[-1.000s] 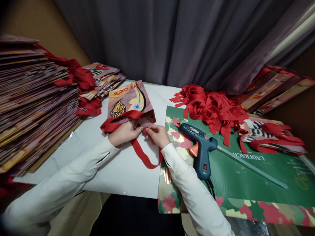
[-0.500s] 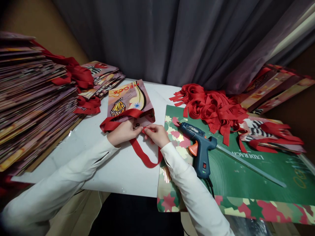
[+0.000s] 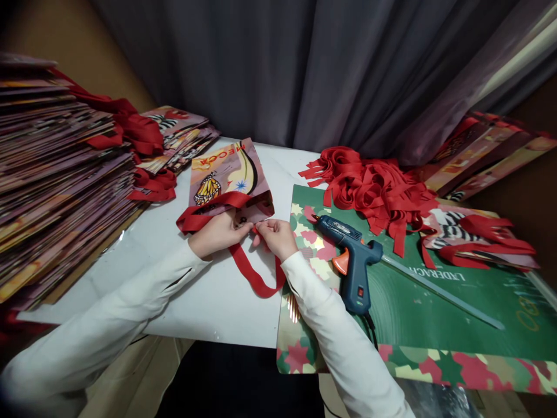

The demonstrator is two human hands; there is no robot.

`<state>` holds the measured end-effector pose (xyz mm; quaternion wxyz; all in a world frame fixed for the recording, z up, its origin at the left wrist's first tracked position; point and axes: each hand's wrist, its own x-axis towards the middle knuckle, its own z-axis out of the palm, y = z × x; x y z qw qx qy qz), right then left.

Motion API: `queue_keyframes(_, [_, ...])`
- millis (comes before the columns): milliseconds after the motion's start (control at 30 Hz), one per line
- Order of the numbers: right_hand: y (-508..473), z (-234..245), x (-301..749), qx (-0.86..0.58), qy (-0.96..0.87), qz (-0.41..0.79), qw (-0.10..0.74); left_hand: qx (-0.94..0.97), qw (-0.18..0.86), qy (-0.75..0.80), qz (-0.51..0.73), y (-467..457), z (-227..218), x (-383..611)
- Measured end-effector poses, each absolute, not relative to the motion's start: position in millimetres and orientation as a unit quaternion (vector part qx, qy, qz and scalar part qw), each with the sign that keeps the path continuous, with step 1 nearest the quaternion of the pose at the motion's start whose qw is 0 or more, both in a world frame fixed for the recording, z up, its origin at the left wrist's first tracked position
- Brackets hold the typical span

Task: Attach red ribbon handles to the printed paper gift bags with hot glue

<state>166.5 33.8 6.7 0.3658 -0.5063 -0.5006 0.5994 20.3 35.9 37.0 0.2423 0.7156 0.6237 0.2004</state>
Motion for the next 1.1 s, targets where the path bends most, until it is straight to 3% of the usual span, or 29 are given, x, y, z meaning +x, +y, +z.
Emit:
queue_keyframes(333, [33.9, -5.8, 165.4, -0.469, -0.536, 0.569, 0.412, 0.714, 0.235, 0.626, 0.207, 36.9, 37.3, 18.3])
queue_keyframes(600, [38.0, -12.2, 167.3, -0.445, -0.532, 0.565, 0.447, 0.722, 0.286, 0.579, 0.249, 34.3, 39.7, 18.8])
queue_keyframes(767, [40.2, -10.4, 169.8, -0.420, -0.525, 0.598, 0.436, 0.720, 0.270, 0.571, 0.289, 36.4, 34.9, 17.6])
queue_keyframes(1100, [37.3, -4.9, 168.8, -0.447, -0.501, 0.604, 0.429, 0.710, 0.261, 0.606, 0.246, 36.2, 36.0, 19.7])
